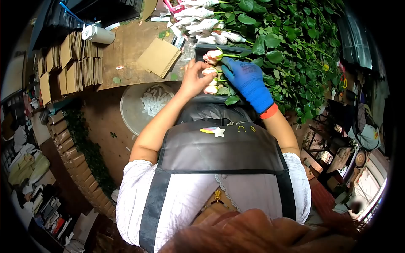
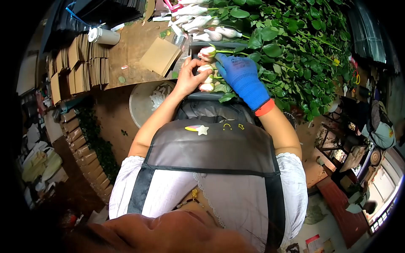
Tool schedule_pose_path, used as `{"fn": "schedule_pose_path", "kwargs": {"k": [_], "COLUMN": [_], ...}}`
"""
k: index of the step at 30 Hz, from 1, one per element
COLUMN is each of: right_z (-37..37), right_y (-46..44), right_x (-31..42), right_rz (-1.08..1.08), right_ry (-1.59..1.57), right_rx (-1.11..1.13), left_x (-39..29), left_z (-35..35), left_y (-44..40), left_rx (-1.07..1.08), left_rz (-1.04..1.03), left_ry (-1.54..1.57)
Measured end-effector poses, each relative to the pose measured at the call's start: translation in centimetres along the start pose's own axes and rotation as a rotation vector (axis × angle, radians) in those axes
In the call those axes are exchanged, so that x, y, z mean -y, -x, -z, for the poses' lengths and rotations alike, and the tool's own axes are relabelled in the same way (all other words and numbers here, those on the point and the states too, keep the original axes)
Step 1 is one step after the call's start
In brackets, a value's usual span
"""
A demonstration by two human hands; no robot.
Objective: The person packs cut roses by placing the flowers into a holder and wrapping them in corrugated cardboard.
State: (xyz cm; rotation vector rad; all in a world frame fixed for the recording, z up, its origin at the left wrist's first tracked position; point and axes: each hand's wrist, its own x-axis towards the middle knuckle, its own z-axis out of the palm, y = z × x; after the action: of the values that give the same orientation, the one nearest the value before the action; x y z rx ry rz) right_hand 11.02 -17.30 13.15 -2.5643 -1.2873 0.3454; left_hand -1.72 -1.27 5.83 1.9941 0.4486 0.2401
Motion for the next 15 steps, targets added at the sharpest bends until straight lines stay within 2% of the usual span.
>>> {"fn": "schedule_pose_path", "kwargs": {"k": [3, 7, 8, 11, 15], "right_z": [-1.3, -0.6, -1.0, -1.5, -2.8], "right_y": [-0.3, 1.3, 1.7, 0.9, -1.1], "right_x": [0.6, 1.0, 0.7, 0.1, -0.2], "right_rz": [-0.049, 0.024, 0.072, 0.085, -0.008], "right_ry": [0.122, 0.129, 0.132, 0.117, 0.102], "right_rx": [0.038, -0.089, -0.181, -0.18, -0.042], "left_x": [-0.4, -0.3, -0.4, -0.4, 0.6], "left_z": [0.3, 0.3, 0.3, 0.2, -0.5], "left_y": [-0.2, -0.2, -0.2, -0.1, -0.1], "left_rx": [0.027, 0.024, 0.025, 0.016, 0.011], "left_rz": [0.032, 0.039, 0.052, 0.046, 0.094], "left_ry": [0.0, 0.021, 0.014, 0.004, 0.081]}}
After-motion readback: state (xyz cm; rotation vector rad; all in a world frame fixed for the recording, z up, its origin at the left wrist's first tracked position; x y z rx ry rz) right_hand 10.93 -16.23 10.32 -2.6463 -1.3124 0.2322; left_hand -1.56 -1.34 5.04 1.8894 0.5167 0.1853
